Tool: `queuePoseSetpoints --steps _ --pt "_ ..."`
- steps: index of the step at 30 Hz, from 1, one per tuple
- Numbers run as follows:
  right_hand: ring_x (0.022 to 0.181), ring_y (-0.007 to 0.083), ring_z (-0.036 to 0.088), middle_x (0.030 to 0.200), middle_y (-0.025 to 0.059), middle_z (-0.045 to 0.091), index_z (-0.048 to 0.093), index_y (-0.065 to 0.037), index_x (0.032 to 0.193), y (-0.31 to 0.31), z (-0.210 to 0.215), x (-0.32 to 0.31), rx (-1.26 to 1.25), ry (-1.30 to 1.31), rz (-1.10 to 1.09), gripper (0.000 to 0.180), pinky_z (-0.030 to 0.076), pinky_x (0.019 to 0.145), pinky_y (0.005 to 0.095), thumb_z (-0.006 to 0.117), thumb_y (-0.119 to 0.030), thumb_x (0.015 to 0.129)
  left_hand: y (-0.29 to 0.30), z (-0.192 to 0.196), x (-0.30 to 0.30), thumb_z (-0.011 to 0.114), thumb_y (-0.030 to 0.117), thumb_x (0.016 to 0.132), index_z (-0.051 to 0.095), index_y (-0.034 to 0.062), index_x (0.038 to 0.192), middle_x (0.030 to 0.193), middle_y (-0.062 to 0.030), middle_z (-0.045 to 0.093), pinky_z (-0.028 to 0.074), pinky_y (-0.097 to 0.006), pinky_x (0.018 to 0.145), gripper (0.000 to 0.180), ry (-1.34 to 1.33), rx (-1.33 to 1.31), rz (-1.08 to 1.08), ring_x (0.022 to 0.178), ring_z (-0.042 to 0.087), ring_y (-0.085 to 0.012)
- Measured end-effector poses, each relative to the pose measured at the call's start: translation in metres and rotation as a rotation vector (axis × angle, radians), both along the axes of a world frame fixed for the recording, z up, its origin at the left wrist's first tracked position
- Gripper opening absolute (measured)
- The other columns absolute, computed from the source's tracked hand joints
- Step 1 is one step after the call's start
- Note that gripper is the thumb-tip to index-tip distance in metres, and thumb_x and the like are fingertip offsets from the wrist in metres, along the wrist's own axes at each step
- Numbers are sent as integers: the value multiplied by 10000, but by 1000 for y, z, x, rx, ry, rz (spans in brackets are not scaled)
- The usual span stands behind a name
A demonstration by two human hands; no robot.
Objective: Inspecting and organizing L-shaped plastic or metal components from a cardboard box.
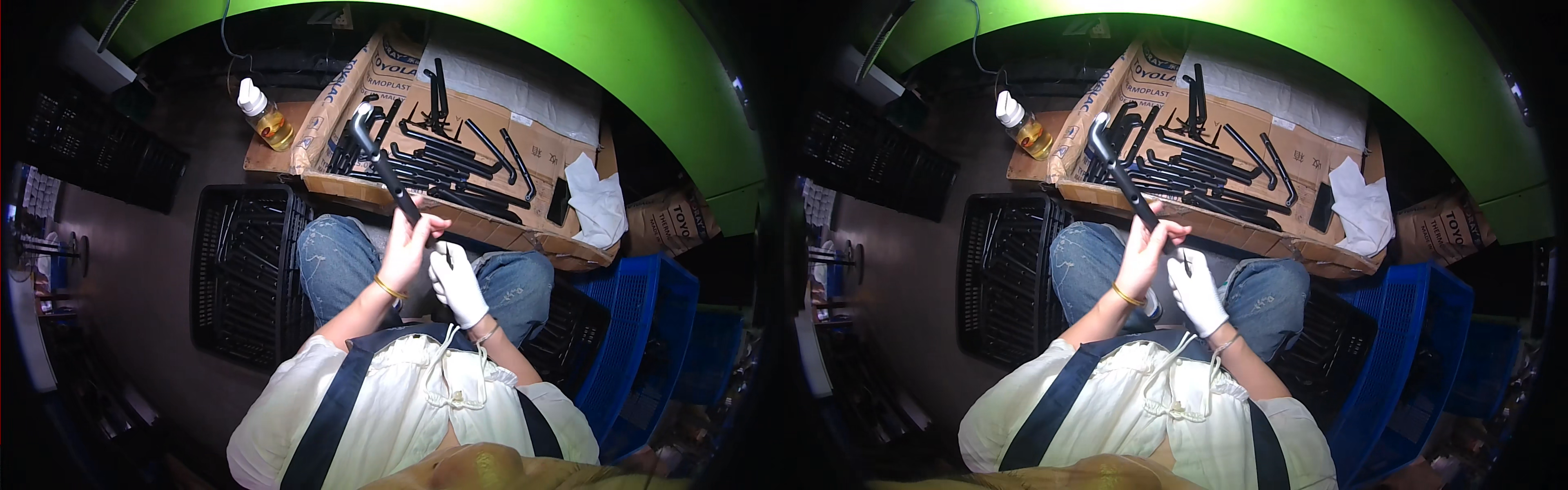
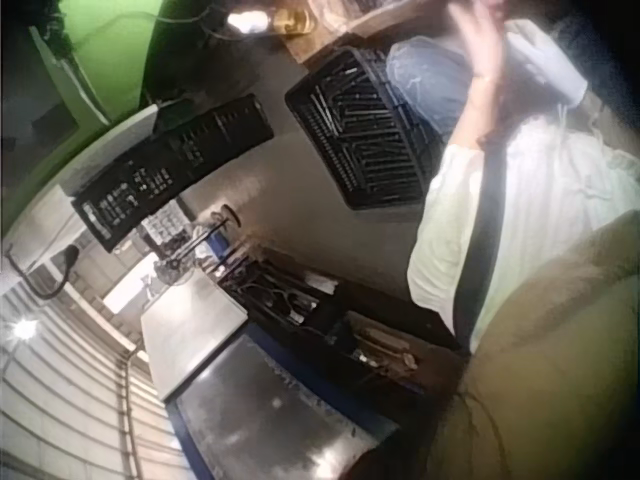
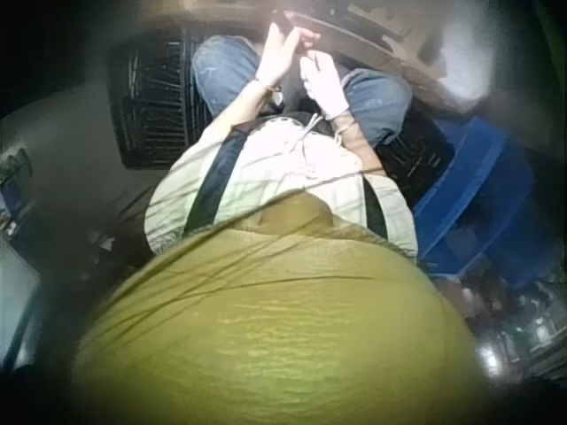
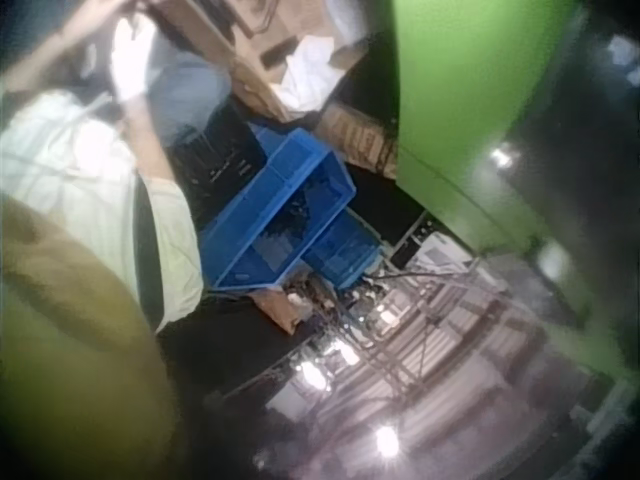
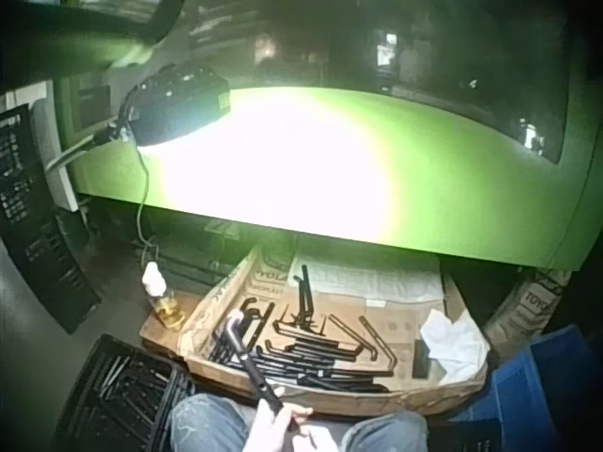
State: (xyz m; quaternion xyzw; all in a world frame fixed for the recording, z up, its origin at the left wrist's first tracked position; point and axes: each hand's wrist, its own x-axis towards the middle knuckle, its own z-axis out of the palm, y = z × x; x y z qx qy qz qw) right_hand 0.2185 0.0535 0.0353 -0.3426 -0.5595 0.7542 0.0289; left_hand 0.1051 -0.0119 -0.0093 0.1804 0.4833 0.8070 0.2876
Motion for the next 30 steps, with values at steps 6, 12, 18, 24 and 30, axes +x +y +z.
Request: queuePoseSetpoints --steps 6,12,18,24,30 --pt "808 258 634 890 148 627 594 -10 1069 40 -38 53 834 51 209 203 510 767 370 493 -168 993 -24 12 -9 498 136 1023 238 113 1496 978 -36 518 418 -211 602 540 -282 -50 -288 695 500 -86" --pt "703 298 638 800 148 600 605 -14 1052 37 54 37 874 57 314 175 506 630 405 472 -100 976 -33 54 7 444 310 1051 310 78 1503 947 -39 555 353 -187 518 526 -362 26 -394 593 426 -50" --pt "720 301 652 881 117 593 594 -35 998 31 70 29 984 57 496 134 520 591 398 581 -105 885 -35 72 21 306 397 1077 434 67 1444 751 -35 544 279 -167 379 510 -329 -121 -357 429 353 -35" --pt "700 246 653 885 84 584 609 -64 953 31 76 23 1319 216 627 280 532 560 366 723 -158 715 -36 74 24 303 376 1080 480 47 1405 736 -8 564 297 -158 363 495 -311 -181 -331 428 386 -28" --pt "683 252 658 842 79 590 609 -69 955 32 76 19 1285 177 700 259 535 562 374 721 -156 738 -35 80 24 319 362 1078 511 53 1377 821 8 606 310 -133 383 471 -303 -271 -296 488 434 -10"
